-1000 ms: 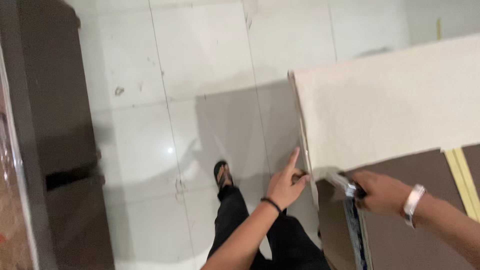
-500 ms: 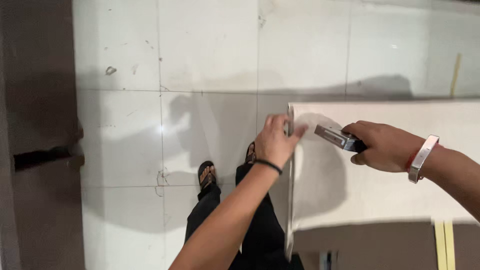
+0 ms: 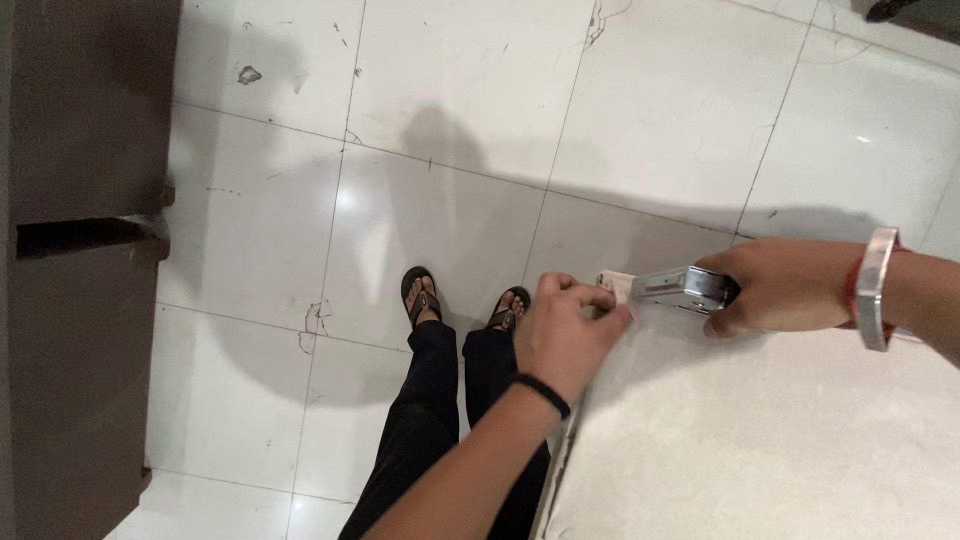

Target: The person staples beige fabric onto the wooden base of a mattress, working around the edges on the floor. They load the staple gun, lay the fabric over the base, pull it taut, and drive staples along the sides, cutting and repositioning the fabric as needed.

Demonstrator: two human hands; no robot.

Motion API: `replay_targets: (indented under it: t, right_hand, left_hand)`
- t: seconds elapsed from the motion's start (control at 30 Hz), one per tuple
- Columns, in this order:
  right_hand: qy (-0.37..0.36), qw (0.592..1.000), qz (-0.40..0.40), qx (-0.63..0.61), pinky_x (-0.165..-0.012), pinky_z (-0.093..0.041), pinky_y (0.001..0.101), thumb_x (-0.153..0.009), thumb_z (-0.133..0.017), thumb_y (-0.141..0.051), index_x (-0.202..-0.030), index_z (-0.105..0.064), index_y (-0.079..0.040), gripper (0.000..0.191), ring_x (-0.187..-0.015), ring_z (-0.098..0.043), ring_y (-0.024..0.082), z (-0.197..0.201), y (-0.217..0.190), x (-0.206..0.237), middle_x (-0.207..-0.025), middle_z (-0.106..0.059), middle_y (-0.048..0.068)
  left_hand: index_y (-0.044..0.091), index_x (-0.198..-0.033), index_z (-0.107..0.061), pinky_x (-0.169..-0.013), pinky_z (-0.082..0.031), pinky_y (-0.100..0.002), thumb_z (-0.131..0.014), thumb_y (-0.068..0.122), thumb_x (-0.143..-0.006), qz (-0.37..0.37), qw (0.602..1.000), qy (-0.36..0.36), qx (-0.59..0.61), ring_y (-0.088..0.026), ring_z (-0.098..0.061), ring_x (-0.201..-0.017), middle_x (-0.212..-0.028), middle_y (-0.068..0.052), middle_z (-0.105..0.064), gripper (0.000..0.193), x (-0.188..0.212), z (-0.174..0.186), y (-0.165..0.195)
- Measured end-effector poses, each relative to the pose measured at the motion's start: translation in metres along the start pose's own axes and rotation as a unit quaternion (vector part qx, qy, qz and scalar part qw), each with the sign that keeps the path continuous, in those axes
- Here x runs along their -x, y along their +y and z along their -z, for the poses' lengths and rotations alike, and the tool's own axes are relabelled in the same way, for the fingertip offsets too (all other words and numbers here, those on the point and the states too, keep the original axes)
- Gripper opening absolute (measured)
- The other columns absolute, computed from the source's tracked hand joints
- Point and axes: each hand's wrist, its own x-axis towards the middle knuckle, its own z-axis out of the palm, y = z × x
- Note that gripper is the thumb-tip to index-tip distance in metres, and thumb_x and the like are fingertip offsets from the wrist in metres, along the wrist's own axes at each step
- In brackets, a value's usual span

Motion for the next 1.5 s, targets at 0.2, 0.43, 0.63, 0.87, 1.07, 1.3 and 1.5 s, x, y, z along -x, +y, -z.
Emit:
replay_targets:
  t: [0.2, 0.43, 0.63, 0.87, 1.07, 1.3, 1.5]
  right_hand:
    - [-0.042, 0.998, -0.018, -0.053, -0.082, -0.055, 0.0369, -0.083, -0.079, -0.032, -0.117, -0.070, -0.011, 0.041, -0.087, -0.069, 0.021, 0.009, 0.009, -0.014, -0.094, -0.077, 0.008]
    - [-0.045, 0.998, -0.039, -0.023, -0.074, -0.052, 0.0357, -0.085, -0.077, -0.034, -0.099, -0.078, -0.005, 0.032, -0.074, -0.065, 0.019, 0.015, -0.004, -0.012, -0.076, -0.073, 0.006]
    - [-0.058, 0.998, 0.007, -0.019, -0.074, -0.053, 0.0376, -0.084, -0.075, -0.035, -0.092, -0.075, -0.004, 0.032, -0.075, -0.070, 0.022, 0.022, -0.026, -0.008, -0.078, -0.077, 0.007]
    - [-0.053, 0.997, -0.060, 0.007, -0.074, -0.056, 0.0354, -0.086, -0.073, -0.035, -0.092, -0.077, -0.007, 0.029, -0.074, -0.072, 0.019, 0.021, -0.026, -0.013, -0.078, -0.077, 0.007]
    - [0.049, 0.996, -0.055, 0.054, -0.082, -0.059, 0.0396, -0.088, -0.067, -0.031, -0.095, -0.076, -0.009, 0.025, -0.077, -0.073, 0.025, 0.009, -0.039, -0.015, -0.082, -0.077, 0.011]
    - [-0.035, 0.996, -0.076, -0.006, -0.085, -0.058, 0.0408, -0.083, -0.073, -0.025, -0.106, -0.072, -0.013, 0.026, -0.087, -0.075, 0.022, -0.004, -0.026, -0.005, -0.092, -0.080, 0.010]
    - [-0.034, 0.999, -0.037, -0.008, -0.083, -0.058, 0.0381, -0.081, -0.078, -0.026, -0.106, -0.074, -0.010, 0.030, -0.090, -0.073, 0.022, -0.019, -0.019, -0.007, -0.096, -0.076, 0.008]
  left_hand:
    - [0.005, -0.081, -0.078, -0.078, -0.057, -0.033, -0.084, 0.033, -0.077, 0.056, 0.988, -0.025, 0.139, -0.018, -0.066, -0.092, -0.109, -0.007, -0.062, 0.029, -0.012, -0.024, -0.013]
    - [0.000, -0.085, -0.073, -0.079, -0.062, -0.033, -0.084, 0.011, -0.083, -0.078, 0.917, 0.022, 0.391, -0.014, -0.065, -0.098, -0.116, -0.009, -0.059, 0.015, -0.012, -0.056, -0.058]
    - [0.007, -0.114, -0.038, -0.083, -0.060, -0.030, -0.083, 0.009, -0.085, -0.090, 0.891, -0.033, 0.444, -0.016, -0.059, -0.101, -0.118, -0.009, -0.049, 0.053, -0.029, -0.056, -0.074]
    - [0.004, -0.141, -0.040, -0.089, -0.058, -0.027, -0.078, 0.011, -0.087, 0.039, 0.879, -0.188, 0.437, -0.013, -0.068, -0.101, -0.115, -0.012, -0.074, 0.066, -0.039, -0.035, -0.068]
    - [0.002, -0.145, -0.037, -0.090, -0.056, -0.029, -0.078, 0.014, -0.087, 0.006, 0.875, -0.177, 0.451, -0.015, -0.069, -0.101, -0.114, -0.015, -0.075, 0.072, -0.043, -0.030, -0.062]
    - [0.005, -0.135, -0.066, -0.093, -0.055, -0.031, -0.080, 0.021, -0.086, 0.010, 0.906, -0.294, 0.303, -0.012, -0.070, -0.100, -0.111, -0.006, -0.075, 0.053, -0.026, -0.017, -0.066]
    - [0.004, -0.129, -0.071, -0.090, -0.055, -0.030, -0.080, 0.022, -0.089, -0.010, 0.884, -0.311, 0.349, -0.011, -0.068, -0.097, -0.108, -0.005, -0.075, 0.046, -0.032, -0.025, -0.077]
